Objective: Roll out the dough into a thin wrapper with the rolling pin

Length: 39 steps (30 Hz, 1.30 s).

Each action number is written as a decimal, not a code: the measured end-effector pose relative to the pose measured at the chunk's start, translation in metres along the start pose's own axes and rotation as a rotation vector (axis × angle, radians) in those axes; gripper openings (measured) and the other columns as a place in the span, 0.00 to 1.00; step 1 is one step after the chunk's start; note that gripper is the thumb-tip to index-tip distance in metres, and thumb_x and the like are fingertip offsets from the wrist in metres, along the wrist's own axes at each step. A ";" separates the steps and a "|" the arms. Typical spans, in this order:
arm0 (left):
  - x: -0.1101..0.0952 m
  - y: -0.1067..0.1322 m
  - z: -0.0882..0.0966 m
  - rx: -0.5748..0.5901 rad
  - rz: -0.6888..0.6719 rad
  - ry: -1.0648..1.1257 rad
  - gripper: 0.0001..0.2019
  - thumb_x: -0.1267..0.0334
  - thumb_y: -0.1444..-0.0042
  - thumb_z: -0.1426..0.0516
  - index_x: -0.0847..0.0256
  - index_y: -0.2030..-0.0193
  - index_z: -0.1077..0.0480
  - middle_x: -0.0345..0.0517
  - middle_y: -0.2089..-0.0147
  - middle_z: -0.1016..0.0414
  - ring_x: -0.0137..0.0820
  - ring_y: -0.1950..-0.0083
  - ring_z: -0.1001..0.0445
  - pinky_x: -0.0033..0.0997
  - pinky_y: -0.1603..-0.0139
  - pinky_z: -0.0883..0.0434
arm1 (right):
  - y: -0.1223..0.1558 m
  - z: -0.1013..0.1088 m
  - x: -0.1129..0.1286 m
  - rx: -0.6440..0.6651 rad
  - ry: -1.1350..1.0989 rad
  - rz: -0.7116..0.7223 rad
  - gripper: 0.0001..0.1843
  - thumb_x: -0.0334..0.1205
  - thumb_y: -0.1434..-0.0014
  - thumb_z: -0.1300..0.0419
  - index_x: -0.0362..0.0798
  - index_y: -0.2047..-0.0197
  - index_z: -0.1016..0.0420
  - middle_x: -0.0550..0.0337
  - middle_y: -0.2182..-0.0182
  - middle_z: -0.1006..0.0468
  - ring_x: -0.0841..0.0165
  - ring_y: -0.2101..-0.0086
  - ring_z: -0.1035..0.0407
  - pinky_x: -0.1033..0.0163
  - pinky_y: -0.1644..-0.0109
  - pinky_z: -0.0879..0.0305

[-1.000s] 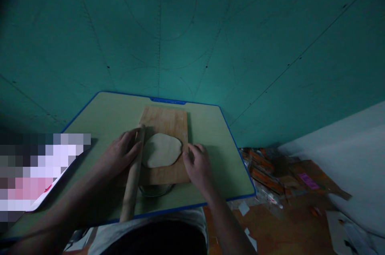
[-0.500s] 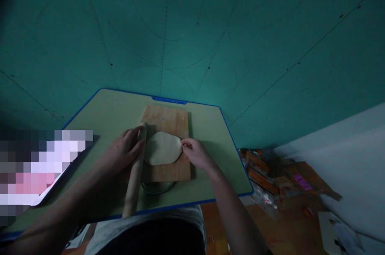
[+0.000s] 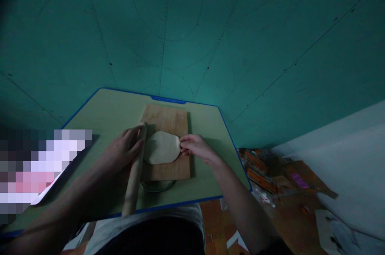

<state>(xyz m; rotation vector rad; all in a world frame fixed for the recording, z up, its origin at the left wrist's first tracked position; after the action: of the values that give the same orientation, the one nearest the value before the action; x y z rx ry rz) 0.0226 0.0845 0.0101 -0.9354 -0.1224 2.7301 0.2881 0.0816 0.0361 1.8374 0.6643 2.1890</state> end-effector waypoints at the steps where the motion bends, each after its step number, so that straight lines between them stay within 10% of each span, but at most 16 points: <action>1: 0.000 0.000 0.000 0.003 0.000 0.001 0.28 0.52 0.35 0.53 0.64 0.33 0.38 0.61 0.41 0.27 0.48 0.44 0.24 0.51 0.43 0.28 | -0.001 -0.002 0.002 -0.025 0.025 -0.010 0.06 0.26 0.42 0.37 0.46 0.63 0.25 0.63 0.74 0.22 0.75 0.75 0.27 0.71 0.71 0.30; 16: -0.001 -0.001 0.001 0.023 0.018 -0.004 0.29 0.51 0.35 0.54 0.65 0.33 0.38 0.61 0.41 0.27 0.48 0.43 0.25 0.51 0.42 0.28 | -0.019 -0.008 0.007 -0.127 0.228 0.018 0.13 0.25 0.45 0.37 0.50 0.67 0.37 0.72 0.83 0.28 0.76 0.84 0.34 0.73 0.81 0.41; 27: 0.000 0.000 0.002 0.028 0.030 0.008 0.30 0.49 0.35 0.54 0.67 0.33 0.38 0.62 0.42 0.27 0.50 0.43 0.26 0.52 0.42 0.28 | 0.017 -0.006 -0.021 -0.156 0.256 0.169 0.05 0.34 0.44 0.37 0.47 0.63 0.20 0.62 0.71 0.21 0.76 0.78 0.36 0.72 0.79 0.43; 34: 0.001 0.000 0.002 0.029 0.021 -0.003 0.30 0.49 0.35 0.55 0.66 0.33 0.39 0.61 0.41 0.27 0.47 0.43 0.25 0.48 0.42 0.28 | 0.040 -0.015 -0.027 -0.050 -0.173 -0.135 0.17 0.36 0.42 0.41 0.45 0.49 0.23 0.74 0.82 0.36 0.79 0.86 0.47 0.71 0.83 0.53; 39: 0.002 0.000 0.002 0.004 0.009 0.008 0.30 0.49 0.35 0.54 0.64 0.32 0.39 0.60 0.40 0.27 0.47 0.43 0.25 0.48 0.42 0.28 | 0.040 -0.009 -0.024 0.004 -0.091 -0.137 0.20 0.37 0.42 0.40 0.46 0.46 0.23 0.69 0.79 0.28 0.77 0.84 0.41 0.70 0.82 0.49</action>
<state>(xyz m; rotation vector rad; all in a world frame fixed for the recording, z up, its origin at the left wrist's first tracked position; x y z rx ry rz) 0.0201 0.0846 0.0102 -0.9476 -0.1109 2.7336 0.2898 0.0343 0.0325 1.8232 0.7531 2.0070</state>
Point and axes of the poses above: each hand's wrist, its own y-axis away from the middle knuckle, its own z-axis out of the back of the hand, x = y × z, the point moved 2 cm from there along -y, towards the middle knuckle
